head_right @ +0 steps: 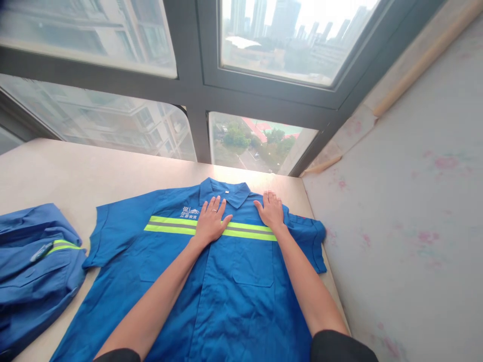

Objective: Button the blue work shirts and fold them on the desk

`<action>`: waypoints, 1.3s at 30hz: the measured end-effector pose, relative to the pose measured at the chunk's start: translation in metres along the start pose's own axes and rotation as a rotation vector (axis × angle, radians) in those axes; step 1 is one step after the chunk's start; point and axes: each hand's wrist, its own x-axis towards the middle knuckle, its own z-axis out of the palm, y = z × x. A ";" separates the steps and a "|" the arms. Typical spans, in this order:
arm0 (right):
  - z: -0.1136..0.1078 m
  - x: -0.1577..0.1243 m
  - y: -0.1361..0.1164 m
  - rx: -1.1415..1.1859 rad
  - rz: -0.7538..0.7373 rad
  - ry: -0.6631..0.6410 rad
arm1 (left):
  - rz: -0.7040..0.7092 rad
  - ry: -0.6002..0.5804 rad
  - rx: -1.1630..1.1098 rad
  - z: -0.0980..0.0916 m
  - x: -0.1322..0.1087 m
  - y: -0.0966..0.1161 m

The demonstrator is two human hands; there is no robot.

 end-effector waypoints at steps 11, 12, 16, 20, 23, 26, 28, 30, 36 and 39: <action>-0.019 -0.001 0.064 0.284 -0.064 0.043 | -0.001 -0.049 0.018 0.001 0.004 -0.001; -0.022 -0.007 0.074 0.264 -0.056 0.068 | 0.000 -0.051 0.018 0.001 0.004 -0.001; -0.028 -0.044 0.108 0.165 -0.049 0.045 | 0.004 -0.052 0.014 0.001 0.006 -0.001; -0.025 -0.080 0.121 0.062 -0.015 0.006 | -0.006 -0.061 0.002 -0.001 0.007 -0.004; -0.023 -0.093 0.123 -0.006 0.030 0.014 | -0.006 -0.083 0.006 -0.003 0.009 -0.009; -0.023 -0.093 0.123 -0.046 0.047 0.018 | -0.006 -0.101 0.011 -0.004 0.011 -0.014; -0.022 -0.091 0.122 -0.064 0.057 0.022 | -0.005 -0.106 0.015 -0.005 0.011 -0.015; -0.021 -0.091 0.121 -0.075 0.065 0.025 | -0.002 -0.104 0.017 -0.005 0.011 -0.015; -0.023 -0.087 0.126 -0.092 0.068 -0.017 | 0.010 -0.111 0.012 -0.003 0.015 -0.017; -0.032 -0.081 0.124 -0.102 0.058 -0.055 | 0.017 -0.122 0.006 -0.004 0.020 -0.020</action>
